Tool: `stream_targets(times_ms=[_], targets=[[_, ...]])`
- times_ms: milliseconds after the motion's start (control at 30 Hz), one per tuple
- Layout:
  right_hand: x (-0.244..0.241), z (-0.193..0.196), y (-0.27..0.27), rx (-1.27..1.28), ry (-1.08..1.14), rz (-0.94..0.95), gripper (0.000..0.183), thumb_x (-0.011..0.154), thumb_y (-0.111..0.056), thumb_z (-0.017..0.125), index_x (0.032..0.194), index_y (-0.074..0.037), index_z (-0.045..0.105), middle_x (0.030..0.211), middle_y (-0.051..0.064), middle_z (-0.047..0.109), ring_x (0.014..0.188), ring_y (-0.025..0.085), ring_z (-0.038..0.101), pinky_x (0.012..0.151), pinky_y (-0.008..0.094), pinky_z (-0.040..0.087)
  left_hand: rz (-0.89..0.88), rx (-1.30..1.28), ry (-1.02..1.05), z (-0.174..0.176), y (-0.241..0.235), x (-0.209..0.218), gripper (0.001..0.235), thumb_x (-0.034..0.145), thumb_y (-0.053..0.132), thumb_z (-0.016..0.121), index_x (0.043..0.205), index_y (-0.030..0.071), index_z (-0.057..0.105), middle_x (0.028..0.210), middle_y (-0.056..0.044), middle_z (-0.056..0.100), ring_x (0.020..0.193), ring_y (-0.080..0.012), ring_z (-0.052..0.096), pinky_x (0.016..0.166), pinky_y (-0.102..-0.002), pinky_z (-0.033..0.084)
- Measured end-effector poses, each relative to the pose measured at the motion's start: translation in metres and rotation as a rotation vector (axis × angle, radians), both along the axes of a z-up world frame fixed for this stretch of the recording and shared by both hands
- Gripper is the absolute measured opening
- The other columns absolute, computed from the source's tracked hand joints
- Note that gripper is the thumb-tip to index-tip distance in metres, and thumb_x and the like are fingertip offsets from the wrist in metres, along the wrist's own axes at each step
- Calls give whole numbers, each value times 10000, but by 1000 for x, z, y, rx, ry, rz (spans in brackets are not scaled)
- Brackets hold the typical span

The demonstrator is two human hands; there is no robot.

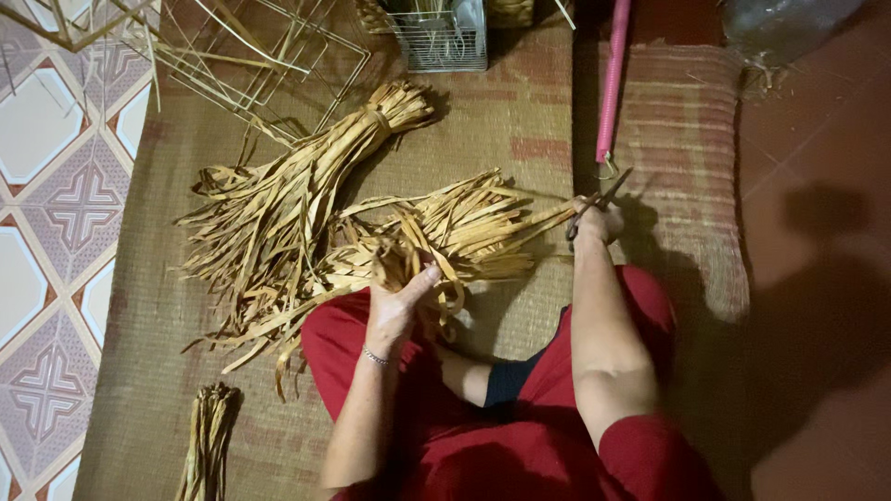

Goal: The person sits on a mat and uses scissors to trim the ends of a bundle of dried, light-brown plant strips. They repeatedly cut the strips to a uniform length, gather them into a neat bundle, and place the finished bundle aside.

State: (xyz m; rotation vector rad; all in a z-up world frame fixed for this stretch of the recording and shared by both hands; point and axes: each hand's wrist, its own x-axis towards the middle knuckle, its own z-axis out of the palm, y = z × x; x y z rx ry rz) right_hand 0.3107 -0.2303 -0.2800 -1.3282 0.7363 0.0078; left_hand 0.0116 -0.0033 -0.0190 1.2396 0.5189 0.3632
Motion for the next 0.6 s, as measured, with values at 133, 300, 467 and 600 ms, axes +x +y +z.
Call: stream_targets(times_ms=[133,300,467,600], targets=[[-18,56,4,255,-257,137,425,736,83,804,1058,-82,581,848,49,680,536,108,563,446,252,430,-67,66,-3,-15,-3,11,253,892,67,812,1073,49,637,941,27,638,831,-92,601,722,-245,515],[-81,183,15,340,-468,500,388,811,71,822,1071,-55,563,808,9,588,569,99,535,461,242,409,-198,200,168,-34,-19,45,162,917,131,795,1005,12,730,919,-32,745,793,-114,675,720,-265,565],[-139,232,35,357,-537,577,431,783,85,818,1094,-44,548,776,11,596,539,77,516,459,220,402,-212,280,-135,-45,-48,69,163,962,90,779,1070,8,689,983,-28,720,872,-84,631,783,-251,544],[-153,242,36,383,-553,616,423,775,77,801,1103,-45,562,784,8,631,546,62,531,466,207,408,-160,207,-169,-46,-50,66,236,924,89,766,1131,26,671,1047,5,730,929,-77,661,848,-238,555]])
